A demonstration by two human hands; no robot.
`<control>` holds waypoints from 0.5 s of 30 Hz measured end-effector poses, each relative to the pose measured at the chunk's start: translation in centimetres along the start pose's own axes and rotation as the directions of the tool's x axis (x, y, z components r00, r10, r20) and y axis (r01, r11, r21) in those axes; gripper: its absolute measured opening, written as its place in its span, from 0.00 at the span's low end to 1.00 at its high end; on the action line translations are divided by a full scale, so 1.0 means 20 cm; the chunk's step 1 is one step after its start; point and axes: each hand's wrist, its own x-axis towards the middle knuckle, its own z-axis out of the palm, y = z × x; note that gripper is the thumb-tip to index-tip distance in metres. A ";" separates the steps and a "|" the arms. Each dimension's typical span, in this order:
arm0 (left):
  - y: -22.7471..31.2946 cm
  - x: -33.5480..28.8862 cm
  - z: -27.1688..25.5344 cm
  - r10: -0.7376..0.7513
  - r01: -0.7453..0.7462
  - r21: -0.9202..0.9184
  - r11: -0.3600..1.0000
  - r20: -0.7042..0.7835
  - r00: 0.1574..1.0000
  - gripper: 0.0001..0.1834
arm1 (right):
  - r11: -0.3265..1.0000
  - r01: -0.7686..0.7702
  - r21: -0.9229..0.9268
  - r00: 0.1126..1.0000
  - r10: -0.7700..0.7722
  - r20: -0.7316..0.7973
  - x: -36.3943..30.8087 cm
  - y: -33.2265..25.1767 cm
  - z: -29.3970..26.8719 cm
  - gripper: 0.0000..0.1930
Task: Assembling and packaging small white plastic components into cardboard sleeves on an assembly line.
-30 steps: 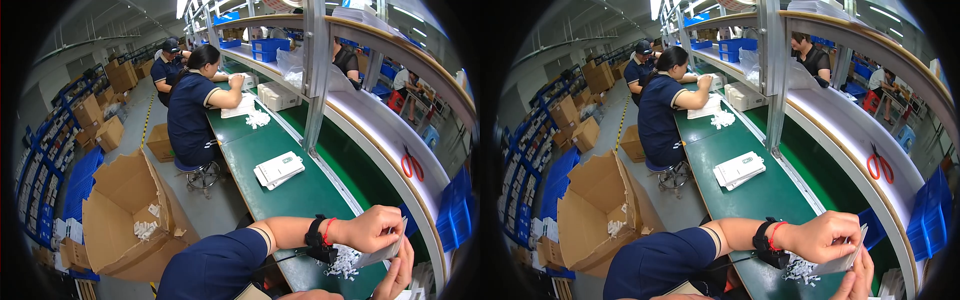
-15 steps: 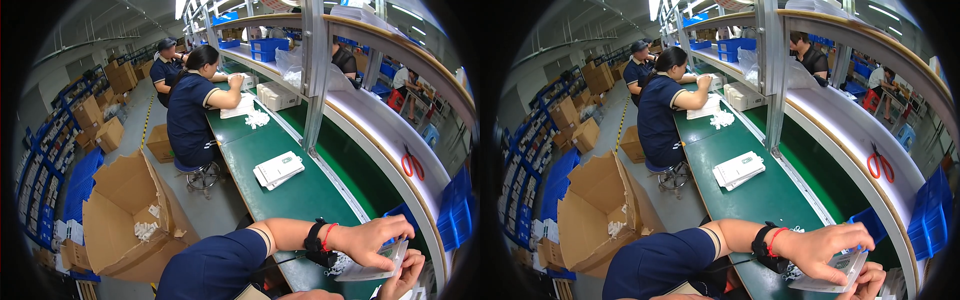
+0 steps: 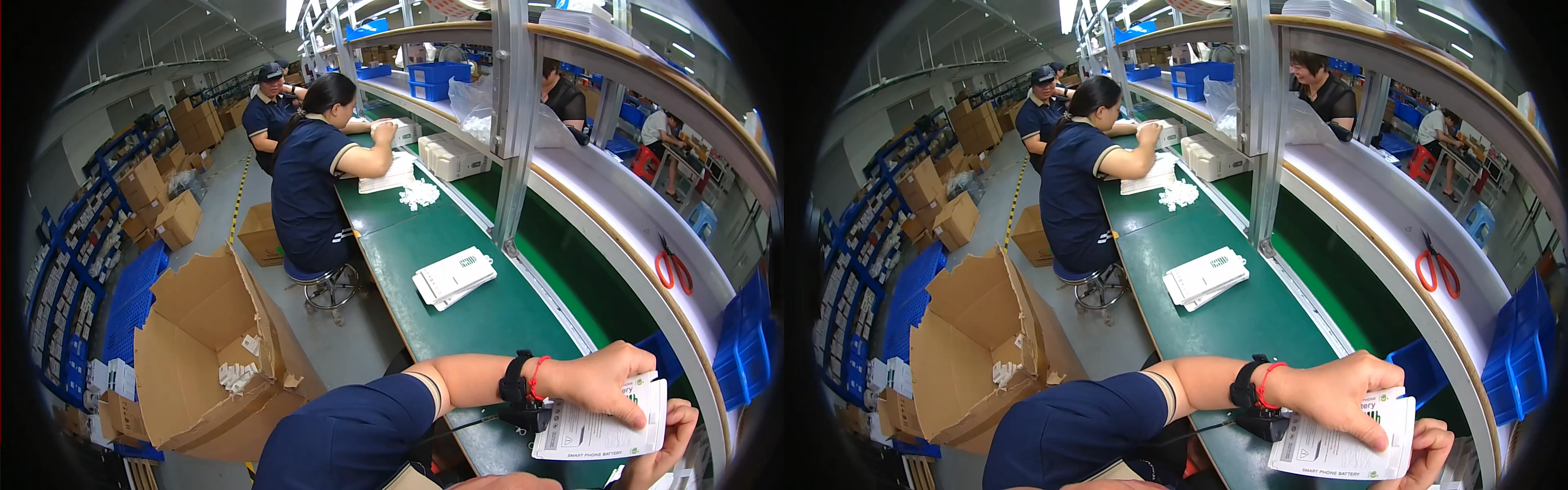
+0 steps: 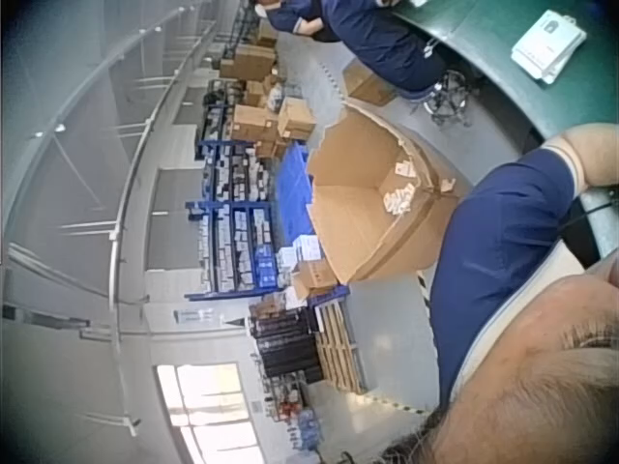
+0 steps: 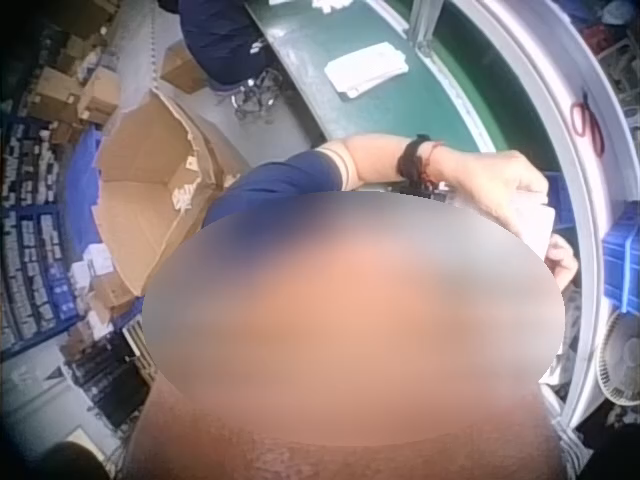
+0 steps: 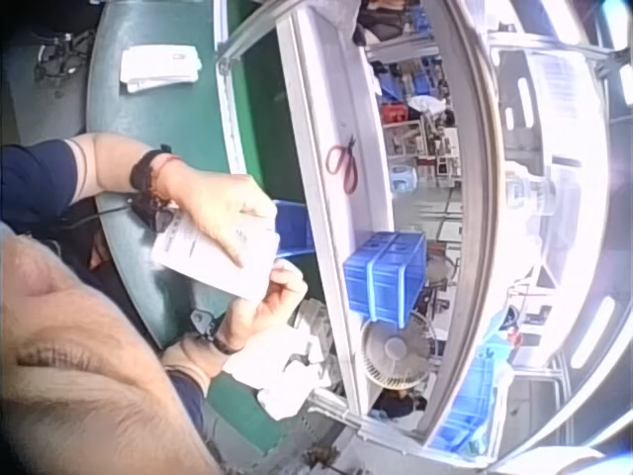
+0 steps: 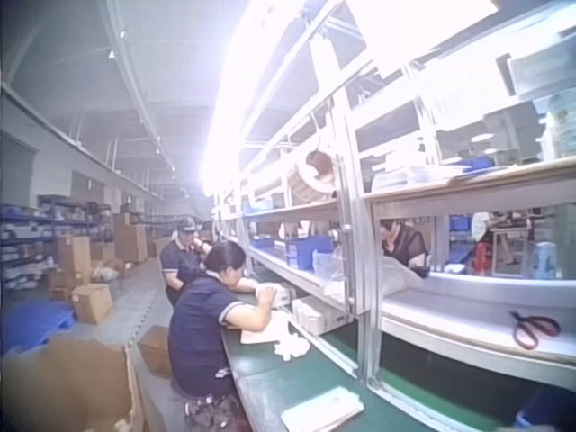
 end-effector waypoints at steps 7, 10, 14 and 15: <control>-0.04 -0.02 -0.02 0.241 -0.284 -0.053 0.957 -0.394 0.887 0.13 | 0.966 -0.259 0.008 0.962 0.257 0.091 0.02 -0.02 0.11 0.12; 0.00 -0.02 -0.02 0.185 -0.291 -0.371 0.882 -0.297 0.937 0.14 | 0.917 -0.392 -0.071 0.877 0.396 0.272 0.00 0.06 0.02 0.13; 0.02 0.00 -0.03 0.162 0.022 -0.863 0.505 0.120 0.980 0.42 | 0.910 -0.407 0.083 0.891 0.376 0.254 -0.03 0.01 0.06 0.14; 0.02 0.01 -0.03 0.217 0.136 -0.905 0.402 0.239 0.946 0.51 | 0.894 -0.434 0.113 0.883 0.397 0.251 -0.04 0.02 0.06 0.14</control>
